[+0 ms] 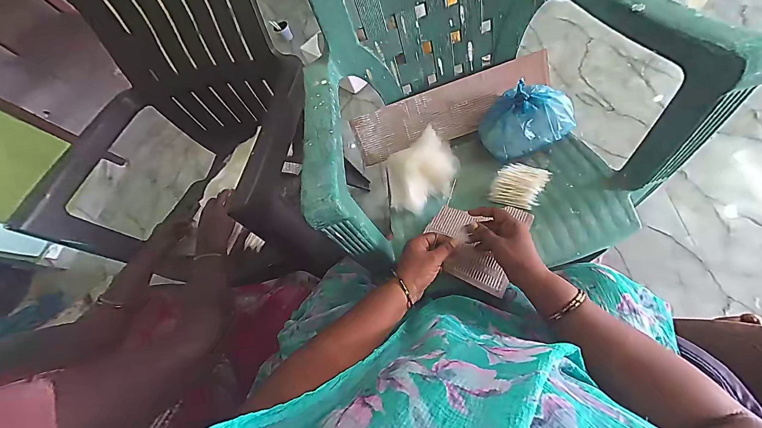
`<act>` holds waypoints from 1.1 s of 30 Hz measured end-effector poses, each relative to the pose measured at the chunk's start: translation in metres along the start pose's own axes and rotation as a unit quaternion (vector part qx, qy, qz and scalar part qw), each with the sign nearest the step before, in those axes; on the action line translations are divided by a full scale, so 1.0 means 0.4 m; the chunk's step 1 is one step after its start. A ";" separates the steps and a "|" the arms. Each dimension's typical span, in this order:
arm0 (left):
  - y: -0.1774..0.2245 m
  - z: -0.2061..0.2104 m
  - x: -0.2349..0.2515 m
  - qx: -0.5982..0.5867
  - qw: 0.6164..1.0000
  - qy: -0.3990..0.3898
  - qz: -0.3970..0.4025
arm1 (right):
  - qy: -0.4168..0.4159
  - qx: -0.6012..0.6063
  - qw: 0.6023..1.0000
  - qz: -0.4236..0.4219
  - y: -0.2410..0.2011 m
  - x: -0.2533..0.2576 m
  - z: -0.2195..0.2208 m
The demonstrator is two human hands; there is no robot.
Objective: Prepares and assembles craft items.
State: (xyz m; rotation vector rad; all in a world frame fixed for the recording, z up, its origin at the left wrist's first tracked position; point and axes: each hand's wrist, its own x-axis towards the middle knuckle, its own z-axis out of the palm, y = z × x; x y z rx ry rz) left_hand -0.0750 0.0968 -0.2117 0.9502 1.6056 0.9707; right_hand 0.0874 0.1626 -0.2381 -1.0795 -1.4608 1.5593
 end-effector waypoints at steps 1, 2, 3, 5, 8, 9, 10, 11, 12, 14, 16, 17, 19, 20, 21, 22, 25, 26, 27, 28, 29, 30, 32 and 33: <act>-0.001 -0.001 0.000 0.003 1.000 -0.001 0.001 | -0.010 -0.006 1.000 -0.001 0.002 0.000 -0.001; -0.002 -0.001 0.000 0.007 1.000 -0.003 0.002 | -0.019 -0.011 1.000 -0.005 0.002 0.000 -0.001; -0.003 -0.002 0.000 0.010 1.000 -0.005 0.003 | -0.020 -0.012 1.000 -0.011 0.004 0.000 0.000; -0.004 -0.003 0.000 0.026 1.000 -0.011 0.005 | -0.007 -0.013 1.000 -0.018 0.002 0.000 0.000; -0.004 -0.006 0.001 0.043 0.999 -0.016 -0.001 | 0.009 -0.020 1.000 -0.013 0.001 0.005 -0.009; -0.004 -0.007 0.001 0.038 0.999 -0.018 -0.006 | 0.008 -0.021 1.000 -0.014 0.004 0.006 -0.012; -0.005 -0.007 0.001 0.029 0.999 -0.019 -0.009 | 0.007 -0.021 1.000 -0.014 0.007 0.008 -0.014; -0.006 -0.006 0.001 0.020 1.000 -0.019 -0.010 | 0.005 -0.023 1.000 -0.014 0.009 0.009 -0.015; -0.006 -0.005 0.000 0.012 1.000 -0.019 -0.012 | 0.002 -0.025 1.000 -0.012 0.009 0.009 -0.015; -0.005 -0.003 -0.001 0.002 1.000 -0.018 -0.019 | -0.002 -0.024 1.000 -0.009 0.010 0.009 -0.014; -0.004 -0.002 -0.001 0.000 1.000 -0.015 -0.023 | -0.005 -0.030 0.999 -0.012 0.012 0.011 -0.015; -0.006 -0.002 0.001 0.005 1.000 -0.013 -0.024 | -0.005 -0.046 0.999 -0.019 0.014 0.012 -0.015; -0.010 -0.006 0.005 0.046 0.999 -0.008 -0.020 | 0.000 -0.109 0.993 -0.041 0.013 0.010 -0.017; -0.014 -0.009 0.009 0.076 0.997 -0.003 -0.016 | 0.006 -0.148 0.988 -0.053 0.009 0.008 -0.016; -0.018 -0.012 0.013 0.105 0.994 0.002 -0.013 | 0.012 -0.185 0.981 -0.066 0.004 0.005 -0.014; -0.021 -0.016 0.017 0.131 0.991 0.005 -0.012 | 0.015 -0.218 0.973 -0.079 0.000 0.002 -0.013; -0.031 -0.025 0.023 0.168 0.986 0.014 -0.011 | 0.026 -0.278 0.955 -0.100 0.000 0.001 -0.007; -0.032 -0.025 0.023 0.173 0.985 0.018 -0.010 | 0.028 -0.289 0.951 -0.107 0.005 0.004 -0.006; -0.031 -0.025 0.021 0.177 0.984 0.022 -0.011 | 0.029 -0.298 0.948 -0.110 0.009 0.007 -0.005; -0.028 -0.024 0.020 0.180 0.983 0.024 -0.014 | 0.029 -0.308 0.944 -0.112 0.013 0.010 -0.005; -0.025 -0.025 0.018 0.185 0.982 0.026 -0.016 | 0.032 -0.317 0.941 -0.116 0.017 0.012 -0.004; -0.022 -0.025 0.017 0.191 0.981 0.027 -0.020 | 0.036 -0.328 0.936 -0.121 0.022 0.014 -0.002; -0.017 -0.027 0.015 0.208 0.977 0.028 -0.029 | 0.037 -0.345 0.928 -0.133 0.033 0.019 -0.001; -0.017 -0.028 0.015 0.216 0.975 0.030 -0.032 | 0.036 -0.354 0.925 -0.135 0.037 0.022 0.000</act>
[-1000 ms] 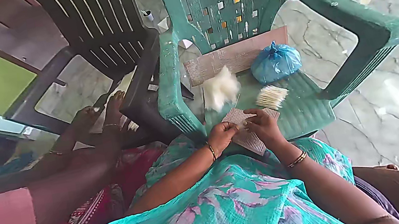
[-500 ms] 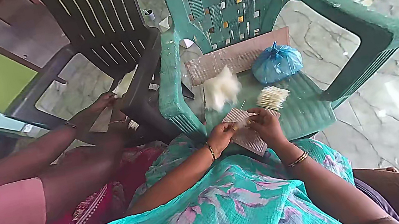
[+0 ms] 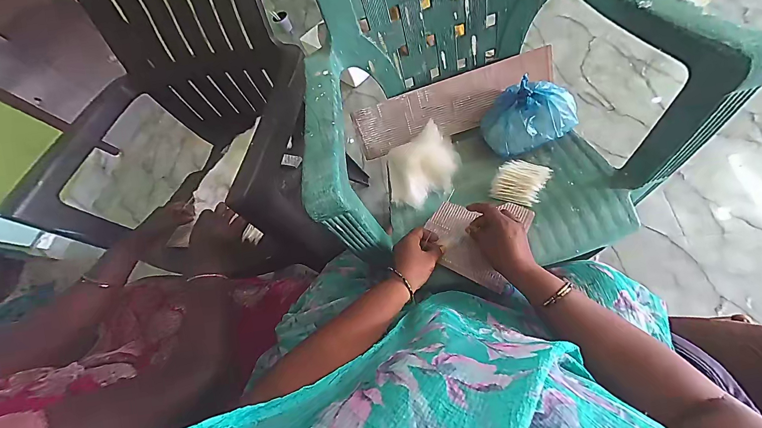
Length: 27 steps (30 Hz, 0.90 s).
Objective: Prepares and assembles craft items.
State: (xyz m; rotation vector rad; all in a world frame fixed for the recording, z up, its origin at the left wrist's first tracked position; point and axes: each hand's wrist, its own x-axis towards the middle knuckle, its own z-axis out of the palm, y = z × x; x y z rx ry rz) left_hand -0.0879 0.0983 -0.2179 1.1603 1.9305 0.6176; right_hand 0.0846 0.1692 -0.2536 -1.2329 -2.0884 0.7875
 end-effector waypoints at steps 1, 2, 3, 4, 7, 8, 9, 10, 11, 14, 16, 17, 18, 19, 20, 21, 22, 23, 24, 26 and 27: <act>0.000 -0.001 0.000 0.004 1.000 0.001 0.000 | 0.003 -0.006 1.000 -0.003 0.002 0.001 0.004; -0.001 -0.002 -0.001 0.007 1.000 0.000 0.002 | 0.002 -0.008 1.000 -0.004 0.001 0.000 0.006; -0.002 -0.003 -0.001 0.013 1.000 -0.003 0.007 | -0.001 -0.004 1.000 -0.001 -0.004 -0.001 0.005; -0.002 -0.004 -0.002 0.015 1.000 -0.003 0.012 | 0.000 0.006 1.000 -0.005 -0.007 -0.003 0.004; 0.001 -0.009 -0.006 0.012 1.000 0.005 0.027 | 0.062 0.092 0.992 -0.052 -0.008 -0.013 0.001; 0.002 -0.012 -0.007 0.011 0.999 0.008 0.029 | 0.082 0.138 0.986 -0.047 -0.006 -0.013 -0.003; 0.001 -0.015 -0.007 0.009 0.999 0.011 0.029 | 0.101 0.200 0.974 -0.032 -0.003 -0.013 -0.005; -0.002 -0.016 -0.006 0.007 0.999 0.015 0.029 | 0.116 0.271 0.955 -0.017 0.003 -0.012 -0.006; -0.006 -0.017 -0.005 0.006 0.999 0.016 0.028 | 0.123 0.335 0.934 -0.012 0.008 -0.010 -0.006; -0.013 -0.015 -0.002 -0.017 1.000 0.010 0.020 | 0.079 0.415 0.906 -0.033 0.017 -0.012 0.000; -0.008 -0.010 -0.008 -0.067 0.998 0.003 0.014 | 0.041 0.368 0.928 -0.037 0.008 -0.020 0.008; -0.003 -0.006 -0.012 -0.098 0.995 0.001 0.012 | 0.030 0.329 0.943 -0.040 0.002 -0.022 0.012; 0.003 -0.003 -0.018 -0.133 0.991 -0.003 0.011 | 0.024 0.298 0.954 -0.040 -0.002 -0.022 0.016; 0.010 -0.002 -0.024 -0.167 0.986 -0.012 0.009 | 0.020 0.279 0.959 -0.042 -0.004 -0.021 0.019; 0.015 -0.002 -0.028 -0.199 0.980 -0.019 0.004 | 0.021 0.270 0.962 -0.040 -0.006 -0.021 0.020; 0.019 -0.002 -0.031 -0.229 0.973 -0.023 0.000 | 0.020 0.265 0.963 -0.035 -0.008 -0.020 0.018; 0.023 -0.002 -0.034 -0.254 0.967 -0.025 -0.007 | 0.017 0.260 0.965 -0.028 -0.010 -0.020 0.015; 0.024 -0.002 -0.035 -0.272 0.962 -0.026 -0.016 | 0.015 0.253 0.967 -0.021 -0.011 -0.020 0.011; 0.025 -0.002 -0.034 -0.285 0.958 -0.030 -0.024 | 0.013 0.247 0.969 -0.015 -0.012 -0.020 0.008; 0.023 -0.001 -0.031 -0.296 0.954 -0.037 -0.026 | 0.013 0.237 0.971 -0.014 -0.012 -0.021 0.007; 0.024 0.001 -0.030 -0.295 0.954 -0.037 -0.024 | 0.014 0.233 0.972 -0.016 -0.012 -0.021 0.007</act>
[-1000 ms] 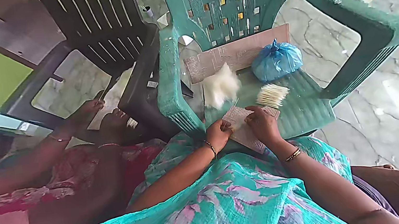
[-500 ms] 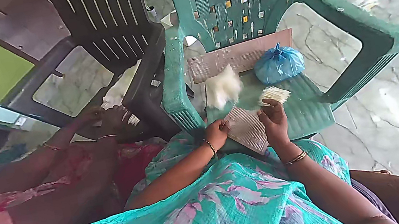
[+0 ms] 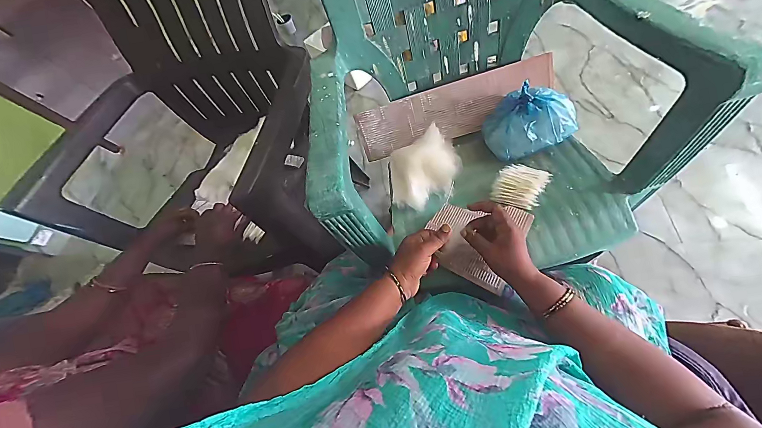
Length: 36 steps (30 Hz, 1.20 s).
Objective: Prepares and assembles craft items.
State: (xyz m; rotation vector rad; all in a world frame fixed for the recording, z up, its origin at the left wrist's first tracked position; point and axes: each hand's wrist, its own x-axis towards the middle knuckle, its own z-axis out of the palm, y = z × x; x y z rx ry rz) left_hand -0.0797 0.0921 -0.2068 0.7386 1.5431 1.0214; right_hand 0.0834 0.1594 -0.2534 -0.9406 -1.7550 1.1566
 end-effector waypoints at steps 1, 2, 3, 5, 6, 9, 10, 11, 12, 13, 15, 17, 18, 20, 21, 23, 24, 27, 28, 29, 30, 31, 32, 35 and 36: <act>0.000 0.002 0.001 0.004 1.000 0.001 0.002 | -0.001 -0.002 1.000 -0.004 0.001 0.000 0.000; 0.000 0.005 0.003 0.011 1.000 0.003 0.005 | -0.001 -0.003 1.000 -0.005 0.000 0.000 0.001; -0.001 0.007 0.004 0.018 1.000 0.007 0.005 | -0.002 -0.007 1.000 -0.004 -0.002 -0.001 0.001; -0.008 0.007 0.009 0.026 1.000 0.005 0.011 | -0.002 -0.008 1.000 0.007 -0.008 -0.001 -0.002; -0.012 0.005 0.013 0.027 1.000 0.001 0.014 | -0.001 -0.005 1.000 0.016 -0.012 -0.001 -0.005; -0.013 0.001 0.012 0.019 1.000 -0.008 0.015 | 0.005 0.023 0.999 0.040 -0.005 0.006 -0.016; -0.012 -0.001 0.011 0.019 1.000 -0.010 0.015 | 0.001 0.036 0.998 0.044 -0.003 0.007 -0.019; -0.012 -0.003 0.011 0.018 1.000 -0.013 0.015 | -0.007 0.050 0.997 0.051 -0.001 0.008 -0.020; -0.012 -0.004 0.010 0.017 1.000 -0.017 0.016 | -0.019 0.065 0.996 0.060 0.000 0.009 -0.021; -0.013 -0.005 0.010 0.016 0.999 -0.022 0.017 | -0.033 0.082 0.993 0.076 -0.003 0.009 -0.021; -0.013 -0.006 0.008 0.021 0.999 -0.030 0.018 | -0.069 0.121 0.984 0.111 -0.015 0.007 -0.023; -0.012 -0.007 0.005 0.027 0.999 -0.038 0.018 | -0.099 0.146 0.976 0.126 -0.021 0.005 -0.026; -0.011 -0.007 0.004 0.028 0.999 -0.042 0.017 | -0.101 0.150 0.976 0.125 -0.019 0.005 -0.025; -0.010 -0.009 0.004 0.031 0.998 -0.047 0.018 | -0.078 0.143 0.980 0.111 -0.018 0.007 -0.024; -0.009 -0.009 0.004 0.033 0.998 -0.048 0.016 | -0.063 0.141 0.982 0.110 -0.018 0.010 -0.024; -0.010 -0.010 0.005 0.036 0.998 -0.047 0.014 | -0.045 0.131 0.983 0.119 -0.019 0.014 -0.028; -0.010 -0.010 0.007 0.038 0.998 -0.045 0.014 | -0.047 0.124 0.984 0.121 -0.018 0.015 -0.029; -0.008 -0.010 0.009 0.050 0.998 -0.039 0.018 | -0.077 0.082 0.986 0.125 -0.018 0.017 -0.027; -0.008 -0.010 0.010 0.058 0.997 -0.038 0.019 | -0.088 0.066 0.986 0.124 -0.024 0.016 -0.025; -0.008 -0.010 0.010 0.065 0.997 -0.035 0.021 | -0.092 0.052 0.987 0.123 -0.030 0.015 -0.021; -0.007 -0.011 0.010 0.075 0.996 -0.033 0.023 | -0.092 0.041 0.988 0.117 -0.032 0.014 -0.018; -0.008 -0.011 0.011 0.083 0.996 -0.030 0.027 | -0.091 0.033 0.989 0.114 -0.032 0.014 -0.016; -0.009 -0.012 0.010 0.089 0.995 -0.028 0.029 | -0.087 0.028 0.989 0.113 -0.030 0.014 -0.015; -0.010 -0.016 0.009 0.097 0.994 -0.025 0.031 | -0.066 0.033 0.991 0.108 -0.027 0.015 -0.015; -0.009 -0.018 0.008 0.104 0.994 -0.026 0.027 | -0.061 0.039 0.992 0.106 -0.025 0.015 -0.013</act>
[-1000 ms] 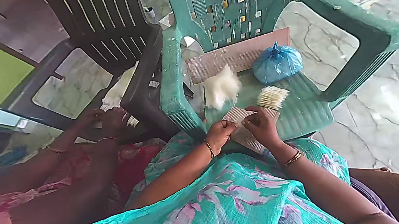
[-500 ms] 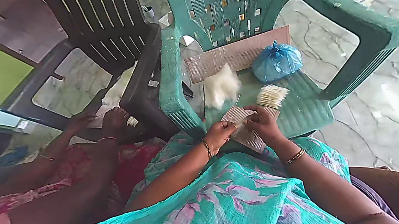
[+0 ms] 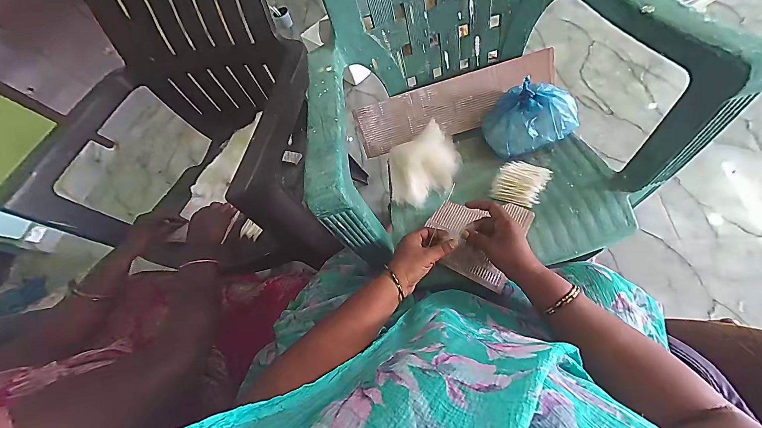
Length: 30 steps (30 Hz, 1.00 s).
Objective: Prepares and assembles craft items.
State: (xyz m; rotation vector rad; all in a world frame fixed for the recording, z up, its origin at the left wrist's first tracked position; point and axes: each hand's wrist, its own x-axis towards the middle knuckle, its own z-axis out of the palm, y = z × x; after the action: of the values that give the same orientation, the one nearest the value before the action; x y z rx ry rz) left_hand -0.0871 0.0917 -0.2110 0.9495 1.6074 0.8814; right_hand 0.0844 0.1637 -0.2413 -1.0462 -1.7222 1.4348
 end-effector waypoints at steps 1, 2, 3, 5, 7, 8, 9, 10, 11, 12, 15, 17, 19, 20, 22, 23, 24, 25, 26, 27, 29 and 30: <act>0.000 -0.001 -0.001 0.005 1.000 0.000 -0.004 | 0.003 0.005 1.000 -0.001 0.000 0.000 0.002; -0.001 -0.001 -0.001 0.008 1.000 0.004 -0.008 | 0.005 0.007 1.000 -0.001 0.000 0.000 0.003; -0.004 -0.001 0.001 0.014 1.000 0.007 -0.011 | 0.008 0.003 1.000 -0.002 0.001 0.000 0.004; -0.008 -0.002 0.005 0.025 1.000 0.014 -0.010 | 0.012 -0.007 1.000 0.000 0.000 -0.003 0.004; -0.008 -0.005 0.005 0.039 0.999 0.018 -0.003 | 0.020 -0.023 0.999 -0.009 0.003 -0.004 0.004; -0.006 -0.006 0.005 0.046 0.999 0.019 0.000 | 0.026 -0.038 0.999 -0.017 0.005 -0.005 0.004; -0.004 -0.006 0.004 0.052 0.998 0.020 0.002 | 0.030 -0.057 0.998 -0.023 0.004 -0.006 0.006; -0.004 -0.006 0.005 0.057 0.998 0.022 0.003 | 0.035 -0.081 0.996 -0.027 0.001 -0.008 0.008; -0.005 -0.006 0.006 0.062 0.998 0.027 0.004 | 0.039 -0.105 0.993 -0.032 -0.002 -0.010 0.011; -0.007 -0.006 0.008 0.070 0.997 0.031 0.003 | 0.043 -0.128 0.990 -0.037 -0.008 -0.013 0.014; -0.013 -0.013 0.015 0.118 0.992 0.039 0.000 | 0.044 -0.203 0.976 -0.058 -0.021 -0.018 0.024; -0.012 -0.018 0.016 0.159 0.986 0.041 -0.006 | 0.036 -0.242 0.968 -0.058 -0.013 -0.012 0.031; -0.012 -0.025 0.012 0.200 0.979 0.042 0.002 | 0.034 -0.273 0.960 -0.051 -0.004 -0.003 0.038; -0.012 -0.028 0.007 0.224 0.974 0.044 0.012 | 0.036 -0.289 0.955 -0.052 0.001 0.000 0.040; -0.012 -0.032 -0.010 0.272 0.961 0.046 0.032 | 0.040 -0.323 0.944 -0.063 0.009 0.004 0.040; -0.013 -0.033 -0.019 0.289 0.955 0.048 0.042 | 0.039 -0.337 0.938 -0.062 0.009 0.006 0.038; -0.015 -0.034 -0.028 0.302 0.951 0.048 0.047 | 0.042 -0.349 0.934 -0.059 0.008 0.007 0.035; -0.018 -0.035 -0.035 0.309 0.949 0.047 0.054 | 0.046 -0.360 0.931 -0.050 0.006 0.008 0.033; -0.024 -0.038 -0.039 0.311 0.947 0.047 0.067 | 0.052 -0.366 0.928 -0.041 0.005 0.009 0.032; -0.027 -0.040 -0.042 0.311 0.946 0.045 0.078 | 0.061 -0.370 0.926 -0.036 0.007 0.010 0.030; -0.028 -0.042 -0.043 0.319 0.943 0.035 0.093 | 0.078 -0.375 0.923 -0.027 0.006 0.013 0.024; -0.028 -0.043 -0.042 0.324 0.940 0.029 0.097 | 0.087 -0.373 0.923 -0.022 0.003 0.014 0.021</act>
State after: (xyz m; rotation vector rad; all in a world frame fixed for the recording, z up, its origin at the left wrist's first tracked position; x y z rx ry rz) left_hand -0.1029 0.0704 -0.2111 1.5717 1.9233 0.5024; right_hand 0.0746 0.1648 -0.2442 -1.4478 -2.1878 0.6029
